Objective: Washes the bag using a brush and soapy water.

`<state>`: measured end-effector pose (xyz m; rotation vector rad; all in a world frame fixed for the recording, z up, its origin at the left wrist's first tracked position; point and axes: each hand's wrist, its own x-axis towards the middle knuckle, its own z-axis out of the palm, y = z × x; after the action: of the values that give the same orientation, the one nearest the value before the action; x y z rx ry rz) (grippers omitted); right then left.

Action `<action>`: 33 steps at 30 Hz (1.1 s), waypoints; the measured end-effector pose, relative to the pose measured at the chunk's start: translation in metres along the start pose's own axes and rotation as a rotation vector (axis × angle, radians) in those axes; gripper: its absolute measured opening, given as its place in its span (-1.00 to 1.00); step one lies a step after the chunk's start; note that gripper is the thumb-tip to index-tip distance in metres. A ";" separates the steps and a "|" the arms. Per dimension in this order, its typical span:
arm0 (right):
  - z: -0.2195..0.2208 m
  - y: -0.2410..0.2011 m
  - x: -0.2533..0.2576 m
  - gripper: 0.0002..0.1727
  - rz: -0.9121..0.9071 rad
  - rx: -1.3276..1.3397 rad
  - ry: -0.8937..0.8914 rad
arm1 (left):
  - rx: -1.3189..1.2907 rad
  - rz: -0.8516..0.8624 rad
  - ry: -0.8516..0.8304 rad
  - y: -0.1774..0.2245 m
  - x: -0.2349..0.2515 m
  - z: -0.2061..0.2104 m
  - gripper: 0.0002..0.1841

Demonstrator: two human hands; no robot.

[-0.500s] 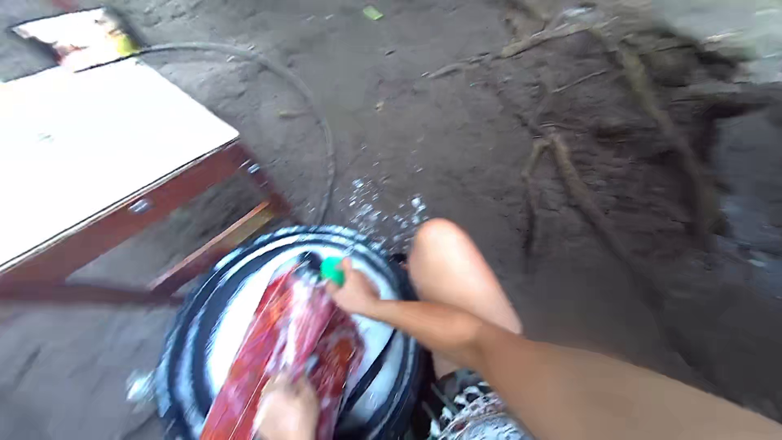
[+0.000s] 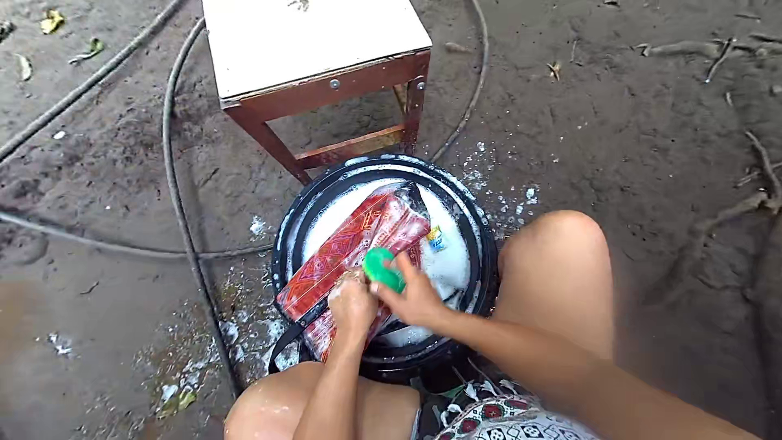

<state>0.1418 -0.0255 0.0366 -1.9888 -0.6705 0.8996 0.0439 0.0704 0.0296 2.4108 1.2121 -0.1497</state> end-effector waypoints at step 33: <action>0.006 0.151 0.077 -0.32 0.581 -0.693 -0.267 | -0.119 -0.216 -0.083 -0.021 0.027 -0.006 -0.57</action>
<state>0.2024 -0.0440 -0.1208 -2.7941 -0.6058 1.4337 0.0430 0.1040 0.0200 2.1476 1.4004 -0.2332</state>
